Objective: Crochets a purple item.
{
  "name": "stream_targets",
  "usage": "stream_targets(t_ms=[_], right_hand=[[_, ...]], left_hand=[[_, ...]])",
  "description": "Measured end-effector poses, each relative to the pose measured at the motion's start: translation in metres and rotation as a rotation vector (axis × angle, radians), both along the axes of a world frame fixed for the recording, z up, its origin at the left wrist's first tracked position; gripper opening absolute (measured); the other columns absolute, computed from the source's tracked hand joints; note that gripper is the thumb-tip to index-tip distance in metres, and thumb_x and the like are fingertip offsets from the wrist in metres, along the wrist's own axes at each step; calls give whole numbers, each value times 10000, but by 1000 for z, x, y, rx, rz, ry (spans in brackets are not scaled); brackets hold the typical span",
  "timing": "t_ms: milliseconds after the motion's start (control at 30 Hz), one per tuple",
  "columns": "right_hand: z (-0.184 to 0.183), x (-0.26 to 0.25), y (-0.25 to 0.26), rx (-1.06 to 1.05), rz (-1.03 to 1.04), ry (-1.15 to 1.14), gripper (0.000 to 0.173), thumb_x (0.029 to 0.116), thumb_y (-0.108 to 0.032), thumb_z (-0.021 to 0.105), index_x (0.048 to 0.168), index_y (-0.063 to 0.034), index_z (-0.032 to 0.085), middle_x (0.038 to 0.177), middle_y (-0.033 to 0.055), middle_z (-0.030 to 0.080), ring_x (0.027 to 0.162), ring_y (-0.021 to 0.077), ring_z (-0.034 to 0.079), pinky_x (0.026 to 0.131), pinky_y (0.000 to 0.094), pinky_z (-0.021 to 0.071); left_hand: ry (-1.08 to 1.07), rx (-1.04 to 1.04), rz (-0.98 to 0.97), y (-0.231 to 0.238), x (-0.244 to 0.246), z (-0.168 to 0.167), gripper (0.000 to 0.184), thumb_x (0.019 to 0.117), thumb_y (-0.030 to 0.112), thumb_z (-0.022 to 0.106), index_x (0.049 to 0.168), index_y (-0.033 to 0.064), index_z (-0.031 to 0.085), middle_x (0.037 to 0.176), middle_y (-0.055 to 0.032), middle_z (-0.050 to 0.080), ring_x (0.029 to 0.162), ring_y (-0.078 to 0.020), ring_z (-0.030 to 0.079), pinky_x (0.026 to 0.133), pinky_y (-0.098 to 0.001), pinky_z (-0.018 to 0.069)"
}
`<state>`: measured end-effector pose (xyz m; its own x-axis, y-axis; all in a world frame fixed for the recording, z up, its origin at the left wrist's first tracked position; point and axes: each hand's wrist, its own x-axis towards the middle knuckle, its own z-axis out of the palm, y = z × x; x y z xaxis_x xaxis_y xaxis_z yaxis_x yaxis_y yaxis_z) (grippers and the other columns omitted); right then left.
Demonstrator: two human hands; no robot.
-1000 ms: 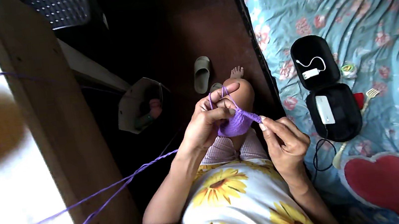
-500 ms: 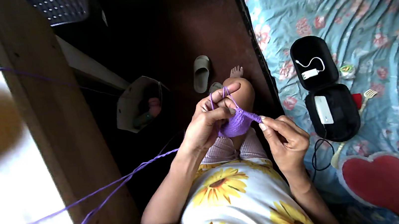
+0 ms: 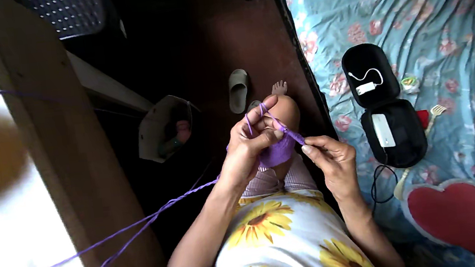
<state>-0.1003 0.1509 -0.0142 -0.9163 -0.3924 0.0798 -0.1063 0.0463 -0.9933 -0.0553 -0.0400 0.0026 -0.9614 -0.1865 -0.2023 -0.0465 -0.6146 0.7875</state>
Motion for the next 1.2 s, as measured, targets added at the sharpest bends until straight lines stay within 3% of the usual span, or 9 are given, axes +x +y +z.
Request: stream_targets(t_ms=[133, 300, 467, 567, 633, 733, 867, 1033, 1200], right_hand=[[0, 0, -2, 38, -4, 54, 113, 908, 23, 669, 978, 20, 758, 901, -1, 744, 799, -5, 677, 752, 172, 582], [4, 1, -10, -167, 28, -327, 125, 925, -4, 647, 911, -61, 757, 692, -63, 633, 522, -58, 442, 467, 116, 343], [12, -1, -15, -261, 44, -473, 138, 931, -11, 633, 866, -87, 729, 623, -57, 567, 477, -56, 397, 432, 111, 293], [9, -1, -16, -183, -15, -301, 87, 924, -23, 660, 931, -94, 710, 680, -66, 606, 522, -50, 441, 473, 116, 342], [9, -1, -14, -49, -23, -86, 242, 927, -22, 664, 1161, -71, 624, 773, -60, 668, 651, -18, 594, 626, 154, 514], [12, -5, -13, 43, 36, 66, 517, 942, -62, 678, 1436, -16, 531, 802, -45, 652, 696, -1, 605, 686, 176, 548], [5, -10, -11, -51, 103, -54, 210, 956, -28, 650, 1131, -42, 765, 1052, -11, 759, 814, -15, 660, 733, 166, 558], [5, -20, -1, -269, 121, -397, 208, 950, -66, 635, 1065, -130, 797, 677, -78, 611, 493, -70, 378, 455, 110, 301], [9, -23, 3, -246, 179, -409, 205, 940, -40, 644, 1040, -124, 802, 708, -79, 651, 505, -77, 398, 469, 104, 319]], left_hand=[[-20, -197, 101, 4, 1, 2, 674, 859, -122, 658, 1489, 59, 502, 856, -14, 723, 696, -56, 662, 674, -208, 576], [-12, -102, 192, 13, 2, 4, 672, 844, -120, 651, 1477, 70, 528, 820, -27, 732, 676, -69, 669, 676, -229, 579], [-64, 63, 190, 20, 0, 5, 612, 851, -98, 637, 1436, 67, 572, 802, -30, 730, 721, -87, 689, 734, -256, 586], [-103, 133, 178, 25, -2, 3, 558, 849, -104, 632, 1384, 54, 607, 818, -42, 729, 735, -94, 690, 743, -263, 585], [-89, 138, 179, 26, -3, 1, 586, 841, -123, 629, 1399, 53, 595, 796, -37, 724, 709, -91, 685, 732, -262, 589], [-26, 15, 163, 27, -1, -1, 648, 841, -120, 638, 1458, 56, 542, 839, -23, 730, 721, -75, 678, 728, -249, 586], [14, -108, 145, 23, 1, -3, 664, 849, -106, 658, 1479, 50, 516, 863, -27, 726, 727, -86, 680, 714, -252, 591], [11, -186, -19, -25, 9, -21, 106, 945, 144, 665, 924, 136, 768, 881, -4, 755, 801, -81, 708, 758, -271, 593], [73, -393, -412, -69, 23, -29, 216, 898, 310, 747, 713, 202, 733, 807, 83, 734, 726, -16, 679, 676, -197, 575]])
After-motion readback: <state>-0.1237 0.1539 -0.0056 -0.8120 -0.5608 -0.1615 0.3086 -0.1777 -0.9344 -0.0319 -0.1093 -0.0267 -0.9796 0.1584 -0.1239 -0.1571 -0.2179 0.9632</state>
